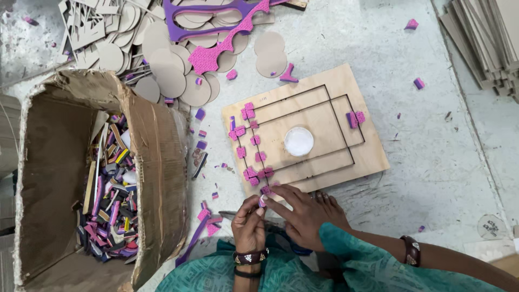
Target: The person sits on the workshop floor cutting small pink foam pieces with scissors and placing the cut pieces onto a wooden template board, occasionally picking pieces from a cardboard box of foam scraps and trimming purple foam shapes.
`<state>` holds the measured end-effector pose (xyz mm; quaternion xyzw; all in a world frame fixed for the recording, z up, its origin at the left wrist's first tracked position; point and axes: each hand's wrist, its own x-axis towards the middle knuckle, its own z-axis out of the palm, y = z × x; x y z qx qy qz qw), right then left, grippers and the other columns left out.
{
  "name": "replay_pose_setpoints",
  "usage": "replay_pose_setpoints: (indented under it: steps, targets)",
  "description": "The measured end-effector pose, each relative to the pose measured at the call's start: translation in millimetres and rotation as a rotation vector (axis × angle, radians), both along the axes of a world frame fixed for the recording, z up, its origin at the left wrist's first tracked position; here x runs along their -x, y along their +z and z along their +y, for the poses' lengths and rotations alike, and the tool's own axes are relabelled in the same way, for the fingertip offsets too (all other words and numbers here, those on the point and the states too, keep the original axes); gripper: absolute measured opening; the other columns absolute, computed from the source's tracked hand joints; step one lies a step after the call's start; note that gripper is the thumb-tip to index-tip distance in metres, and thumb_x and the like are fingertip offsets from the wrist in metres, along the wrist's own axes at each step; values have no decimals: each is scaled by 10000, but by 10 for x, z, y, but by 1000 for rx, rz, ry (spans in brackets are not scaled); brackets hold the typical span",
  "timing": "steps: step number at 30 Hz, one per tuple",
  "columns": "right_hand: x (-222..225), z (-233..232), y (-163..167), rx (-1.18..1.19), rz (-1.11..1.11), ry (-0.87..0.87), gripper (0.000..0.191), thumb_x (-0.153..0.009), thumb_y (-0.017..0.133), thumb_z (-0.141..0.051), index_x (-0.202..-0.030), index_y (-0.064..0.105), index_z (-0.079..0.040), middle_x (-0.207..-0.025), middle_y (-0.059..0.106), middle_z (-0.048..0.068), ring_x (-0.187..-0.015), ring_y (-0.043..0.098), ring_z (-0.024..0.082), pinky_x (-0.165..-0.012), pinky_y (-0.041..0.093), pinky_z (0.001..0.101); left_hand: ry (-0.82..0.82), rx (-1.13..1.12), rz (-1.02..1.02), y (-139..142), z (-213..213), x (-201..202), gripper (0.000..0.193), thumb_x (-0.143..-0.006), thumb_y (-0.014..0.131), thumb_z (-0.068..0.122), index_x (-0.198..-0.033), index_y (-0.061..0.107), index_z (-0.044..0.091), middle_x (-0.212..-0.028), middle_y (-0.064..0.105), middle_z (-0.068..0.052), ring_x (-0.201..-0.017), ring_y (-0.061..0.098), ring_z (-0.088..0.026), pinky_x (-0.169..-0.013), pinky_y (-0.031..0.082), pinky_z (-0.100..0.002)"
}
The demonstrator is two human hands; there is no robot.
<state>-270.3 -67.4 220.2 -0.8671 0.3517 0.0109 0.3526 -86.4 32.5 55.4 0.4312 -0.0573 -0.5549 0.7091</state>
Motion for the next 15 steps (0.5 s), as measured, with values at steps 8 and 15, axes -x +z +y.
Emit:
replay_pose_setpoints:
  steps: [8, 15]
  targets:
    - [52, -29, 0, 12, 15, -95, 592, -875, 626, -188, -1426, 480, -347, -1569, 360, 26, -1417, 441, 311, -992, 447, 577, -28, 62, -80, 20, -133, -13, 422, -844, 601, -215, -1247, 622, -94, -1172, 682, -149, -1101, 646, -197, -954, 520, -316]
    - [62, -123, -49, -351, 93, -276, 802, -830, 728, -263, -1550, 387, -360, -1579, 366, -66, -1331, 513, 281, -1070, 359, 594, -83, 62, -173, 64, -202, 47, 426, -836, 612, -206, -1246, 628, -91, -1164, 686, -142, -1081, 646, -192, -971, 520, -322]
